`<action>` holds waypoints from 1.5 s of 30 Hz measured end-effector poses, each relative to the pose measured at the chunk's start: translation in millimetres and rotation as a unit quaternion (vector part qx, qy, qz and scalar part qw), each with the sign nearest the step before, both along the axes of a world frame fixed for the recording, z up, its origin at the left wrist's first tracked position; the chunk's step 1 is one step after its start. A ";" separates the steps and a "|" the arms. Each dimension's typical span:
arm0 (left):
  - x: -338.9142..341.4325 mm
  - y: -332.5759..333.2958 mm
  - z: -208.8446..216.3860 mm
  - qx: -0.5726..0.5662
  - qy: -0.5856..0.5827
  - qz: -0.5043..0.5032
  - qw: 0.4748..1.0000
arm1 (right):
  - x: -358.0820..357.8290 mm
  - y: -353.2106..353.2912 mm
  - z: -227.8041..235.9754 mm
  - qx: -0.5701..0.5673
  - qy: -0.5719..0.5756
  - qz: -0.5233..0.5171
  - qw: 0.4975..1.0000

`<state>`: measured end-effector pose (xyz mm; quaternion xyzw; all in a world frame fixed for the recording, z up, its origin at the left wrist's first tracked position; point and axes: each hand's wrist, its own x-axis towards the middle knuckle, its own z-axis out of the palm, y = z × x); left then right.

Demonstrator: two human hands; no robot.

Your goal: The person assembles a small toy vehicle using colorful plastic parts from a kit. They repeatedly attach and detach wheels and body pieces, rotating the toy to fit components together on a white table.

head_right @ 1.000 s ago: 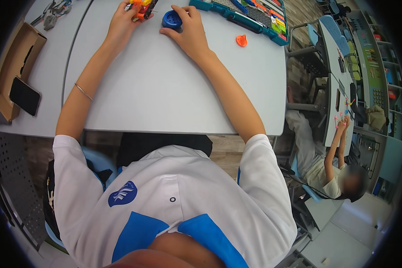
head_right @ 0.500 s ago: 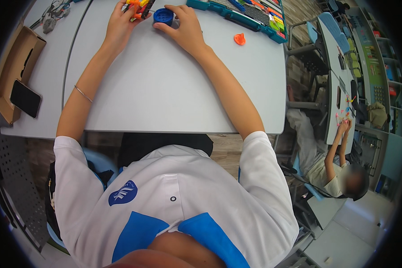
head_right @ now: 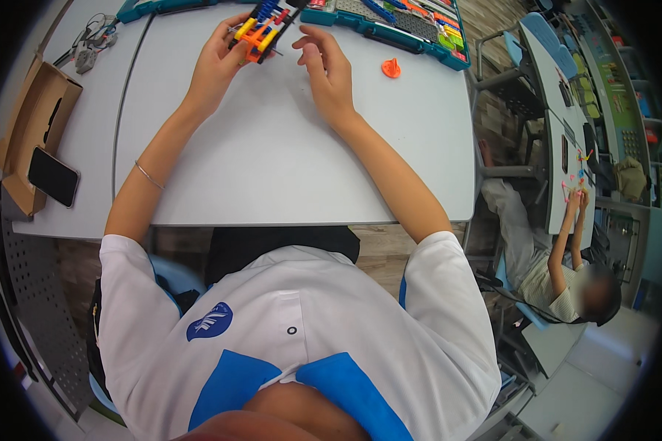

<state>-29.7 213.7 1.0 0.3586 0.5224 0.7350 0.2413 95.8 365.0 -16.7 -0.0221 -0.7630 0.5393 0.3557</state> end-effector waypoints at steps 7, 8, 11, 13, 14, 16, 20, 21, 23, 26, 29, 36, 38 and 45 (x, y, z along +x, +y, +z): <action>12.7 -1.0 -5.4 -0.077 0.078 -0.132 0.985 | 40.4 11.3 18.5 -0.147 -0.011 -0.049 0.988; 14.2 -1.0 -4.9 -0.091 0.062 -0.137 0.984 | 42.5 11.3 23.7 -0.156 0.002 -0.063 0.986; 17.3 -2.5 1.5 -0.086 0.054 -0.139 0.985 | 44.5 14.9 32.9 -0.144 -0.027 -0.058 0.988; 13.6 -6.9 1.5 -0.111 0.066 -0.162 0.978 | 44.6 12.7 35.7 -0.134 -0.030 -0.040 0.990; 12.7 -8.3 1.8 -0.123 0.072 -0.173 0.974 | 44.5 11.9 36.9 -0.130 -0.032 -0.031 0.991; 15.9 -11.0 5.4 -0.112 -0.025 -0.209 0.971 | 44.5 11.8 38.9 -0.136 -0.031 -0.020 0.990; 14.3 -16.0 8.1 -0.116 -0.094 -0.226 0.963 | 47.5 19.9 37.9 -0.140 -0.042 0.009 0.989; 13.9 -16.8 12.0 -0.119 -0.087 -0.230 0.962 | 46.6 18.4 39.0 -0.159 -0.041 0.013 0.986; 17.8 -14.0 14.3 -0.140 -0.016 -0.223 0.965 | 44.0 13.8 42.8 -0.197 -0.039 0.023 0.979; 18.5 -11.7 10.5 -0.127 -0.007 -0.244 0.961 | 44.1 17.7 40.3 -0.196 -0.058 0.040 0.978; 18.6 -9.2 11.1 -0.107 -0.038 -0.262 0.958 | 40.7 13.0 39.9 -0.206 -0.063 0.041 0.976; 22.6 -5.3 0.6 -0.142 -0.036 -0.167 0.975 | 42.3 9.8 37.4 -0.204 -0.125 0.100 0.966; 25.0 -4.2 0.5 -0.136 -0.032 -0.135 0.981 | 45.3 8.3 36.5 -0.169 -0.172 0.132 0.961; 38.7 -3.5 7.1 -0.193 -0.014 -0.046 0.980 | 47.0 -15.8 30.5 -0.204 -0.197 0.137 0.949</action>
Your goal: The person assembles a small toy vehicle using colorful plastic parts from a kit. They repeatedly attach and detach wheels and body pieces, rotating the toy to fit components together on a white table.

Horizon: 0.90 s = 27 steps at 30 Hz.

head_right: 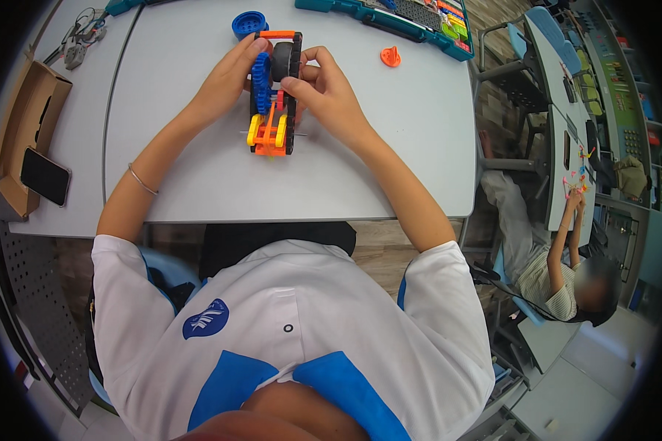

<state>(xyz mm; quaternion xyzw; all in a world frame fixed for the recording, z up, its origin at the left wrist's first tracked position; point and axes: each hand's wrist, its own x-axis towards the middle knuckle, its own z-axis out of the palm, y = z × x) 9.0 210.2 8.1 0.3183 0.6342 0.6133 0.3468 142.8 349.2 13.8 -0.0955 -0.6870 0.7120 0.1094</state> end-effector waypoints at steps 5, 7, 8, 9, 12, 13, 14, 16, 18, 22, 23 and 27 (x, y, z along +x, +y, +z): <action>-5.9 1.8 -19.0 0.016 0.011 -0.020 1.000 | 1.5 7.7 16.9 0.047 -0.090 0.054 0.993; -0.7 1.2 -15.2 0.022 0.037 -0.001 0.999 | 3.5 9.3 16.9 0.046 -0.108 0.059 0.991; 1.8 1.0 -13.2 0.025 0.051 0.009 0.998 | 4.1 8.4 17.8 0.043 -0.126 0.062 0.989; 2.9 1.0 -12.1 0.032 0.041 0.009 0.999 | 5.0 7.4 17.9 0.040 -0.145 0.065 0.987; 6.2 1.0 -10.9 0.051 0.014 0.017 0.998 | 3.5 10.9 14.3 0.038 -0.163 0.110 0.980; 7.7 0.7 -10.7 0.056 0.006 0.023 0.998 | 3.4 12.2 13.3 0.026 -0.164 0.119 0.979; 8.7 0.9 -10.7 0.062 -0.002 0.030 0.998 | 3.5 13.2 11.9 0.014 -0.164 0.127 0.978; 5.3 3.5 -14.8 0.085 0.004 0.038 0.996 | 3.1 12.0 8.7 -0.012 -0.155 0.126 0.980; 2.9 6.0 -17.2 0.091 -0.012 0.042 0.995 | 2.1 9.1 5.3 -0.040 -0.136 0.104 0.984; -3.1 8.7 -21.7 0.072 -0.009 0.033 0.997 | 0.1 5.5 1.5 -0.018 -0.131 0.096 0.987; -4.6 8.3 -23.2 0.069 0.011 0.028 0.997 | 0.3 6.0 3.5 -0.010 -0.133 0.107 0.985; -2.8 6.0 -24.9 0.034 0.026 0.006 0.999 | 2.6 10.2 0.9 0.006 -0.152 0.136 0.979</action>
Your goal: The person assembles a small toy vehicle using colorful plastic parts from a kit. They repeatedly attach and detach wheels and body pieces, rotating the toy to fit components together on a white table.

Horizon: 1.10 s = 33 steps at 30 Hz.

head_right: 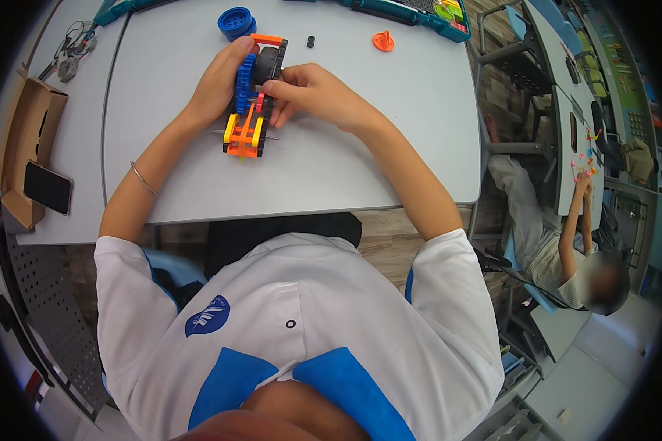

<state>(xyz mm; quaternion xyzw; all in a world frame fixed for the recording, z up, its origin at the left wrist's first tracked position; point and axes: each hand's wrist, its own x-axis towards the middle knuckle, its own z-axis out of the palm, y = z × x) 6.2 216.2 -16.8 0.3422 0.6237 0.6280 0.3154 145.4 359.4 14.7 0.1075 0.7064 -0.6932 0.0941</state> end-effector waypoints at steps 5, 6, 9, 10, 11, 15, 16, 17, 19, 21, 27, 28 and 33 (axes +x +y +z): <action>-3.3 -2.6 6.0 -0.012 -0.038 -0.041 0.998 | -1.6 -1.5 -0.5 -0.018 -0.002 -0.010 1.000; -2.3 -2.1 8.1 -0.007 -0.069 -0.037 0.997 | -2.3 -0.4 1.0 -0.018 -0.006 -0.006 1.000; -0.9 -3.6 13.3 -0.008 -0.114 -0.039 0.993 | 0.7 -0.4 11.9 -0.013 0.015 -0.006 1.000; -2.7 -6.5 14.1 -0.019 -0.099 -0.047 0.994 | 0.5 0.8 12.6 -0.011 0.035 -0.045 0.998; -3.4 -8.8 15.2 -0.031 -0.085 -0.054 0.994 | -0.3 2.4 12.9 -0.009 0.056 -0.083 0.995; 7.1 -6.4 15.6 0.016 0.034 -0.050 0.998 | -3.2 8.7 6.0 0.031 0.139 -0.140 0.980; 4.0 -5.8 11.6 0.015 0.046 -0.061 0.997 | -3.6 10.0 5.6 0.028 0.128 -0.140 0.981; 2.3 -5.2 9.5 0.013 0.058 -0.072 0.996 | -3.6 11.4 5.4 0.024 0.116 -0.141 0.983; 7.8 -6.3 17.0 0.002 0.054 -0.072 0.996 | -2.4 16.2 3.5 0.016 0.088 -0.129 0.988; 10.1 -6.1 19.1 0.003 0.060 -0.072 0.996 | -1.1 21.2 2.0 0.007 0.054 -0.100 0.993; 8.2 -5.0 12.5 0.009 0.059 -0.089 0.994 | -1.5 15.0 8.1 -0.105 0.017 -0.062 0.992; 8.3 -5.0 12.9 0.000 0.046 -0.094 0.995 | -1.1 15.6 7.8 -0.113 0.022 -0.053 0.992; 9.2 -6.5 17.2 -0.014 -0.026 -0.125 0.992 | -2.1 11.1 0.9 -0.095 0.053 -0.039 0.993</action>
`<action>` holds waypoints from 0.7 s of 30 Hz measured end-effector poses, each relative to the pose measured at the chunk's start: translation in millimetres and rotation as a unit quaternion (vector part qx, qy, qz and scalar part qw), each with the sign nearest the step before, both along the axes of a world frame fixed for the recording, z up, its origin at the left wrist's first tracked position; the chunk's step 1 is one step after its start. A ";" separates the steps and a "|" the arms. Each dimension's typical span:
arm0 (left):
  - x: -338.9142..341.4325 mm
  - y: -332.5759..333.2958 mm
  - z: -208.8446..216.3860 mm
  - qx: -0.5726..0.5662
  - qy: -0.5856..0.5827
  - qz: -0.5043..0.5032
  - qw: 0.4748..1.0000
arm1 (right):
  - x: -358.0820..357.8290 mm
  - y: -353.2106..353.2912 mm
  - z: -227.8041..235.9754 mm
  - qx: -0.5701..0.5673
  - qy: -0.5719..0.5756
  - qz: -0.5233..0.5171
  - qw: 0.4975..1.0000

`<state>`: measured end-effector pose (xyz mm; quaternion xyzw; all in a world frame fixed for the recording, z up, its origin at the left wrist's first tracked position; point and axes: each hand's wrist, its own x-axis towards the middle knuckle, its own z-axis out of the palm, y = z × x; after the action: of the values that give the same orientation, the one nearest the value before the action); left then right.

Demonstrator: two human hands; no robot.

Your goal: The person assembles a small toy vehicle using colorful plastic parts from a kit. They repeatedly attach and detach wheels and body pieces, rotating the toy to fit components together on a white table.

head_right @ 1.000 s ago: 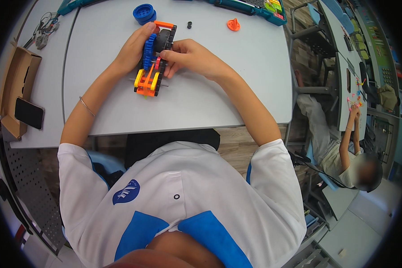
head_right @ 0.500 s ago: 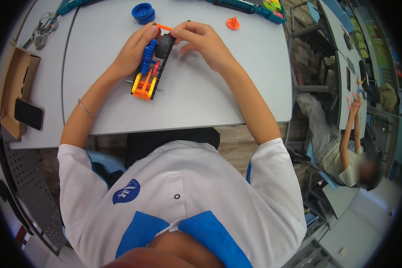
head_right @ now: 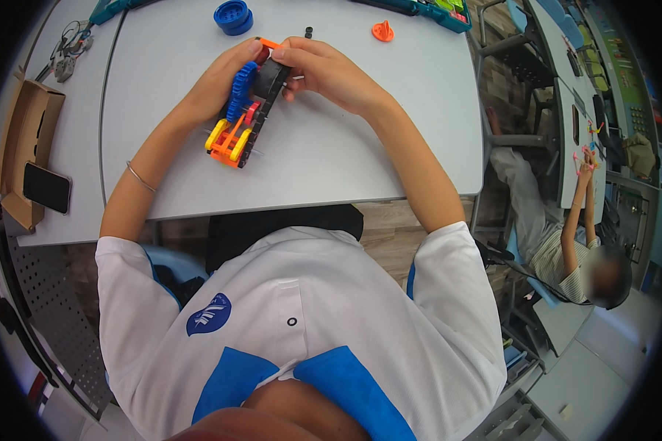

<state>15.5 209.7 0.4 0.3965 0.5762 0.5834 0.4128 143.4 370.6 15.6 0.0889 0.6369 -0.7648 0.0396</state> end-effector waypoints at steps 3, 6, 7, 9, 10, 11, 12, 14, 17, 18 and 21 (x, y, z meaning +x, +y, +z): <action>-10.3 -3.3 -0.7 -0.005 0.008 -0.054 0.998 | 0.9 3.4 -2.6 -0.007 -0.005 0.051 0.999; -14.8 -6.4 4.0 0.011 0.033 -0.070 0.997 | 3.6 0.5 -4.2 -0.039 0.014 0.065 0.997; -16.1 -6.8 8.5 0.015 0.048 -0.070 0.996 | 3.4 -2.5 -5.0 -0.044 0.028 0.051 0.997; -17.4 -6.4 11.2 0.015 0.057 -0.070 0.996 | 1.4 -7.9 -5.0 -0.052 0.058 0.024 0.997; -18.0 -5.3 11.0 0.010 0.050 -0.070 0.996 | -0.9 -9.2 -7.2 -0.048 0.052 0.006 0.997; -18.2 -5.0 11.4 0.006 0.044 -0.069 0.997 | -4.0 -9.6 -10.3 -0.043 0.046 -0.011 0.998; -15.5 -3.7 12.3 0.004 0.038 -0.080 0.996 | -5.1 -8.5 -10.8 -0.035 0.037 -0.026 0.998; -10.9 -2.9 15.0 0.001 0.026 -0.103 0.994 | -2.7 -8.3 -5.0 0.072 0.023 -0.008 0.997; -11.3 -4.8 16.4 0.004 -0.018 -0.101 0.995 | 1.3 -14.6 1.4 0.139 0.042 -0.020 0.989; -10.8 -6.3 20.5 -0.008 -0.058 -0.110 0.992 | 1.7 -16.2 2.2 0.146 0.055 -0.032 0.987; -21.9 -4.1 8.1 -0.027 0.111 -0.015 0.993 | 1.1 -6.9 -4.2 0.140 0.113 -0.067 0.981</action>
<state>-6.4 205.6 8.6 0.4560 0.6283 0.5137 0.3651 144.5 363.7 11.5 0.0484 0.7309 -0.6738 -0.0969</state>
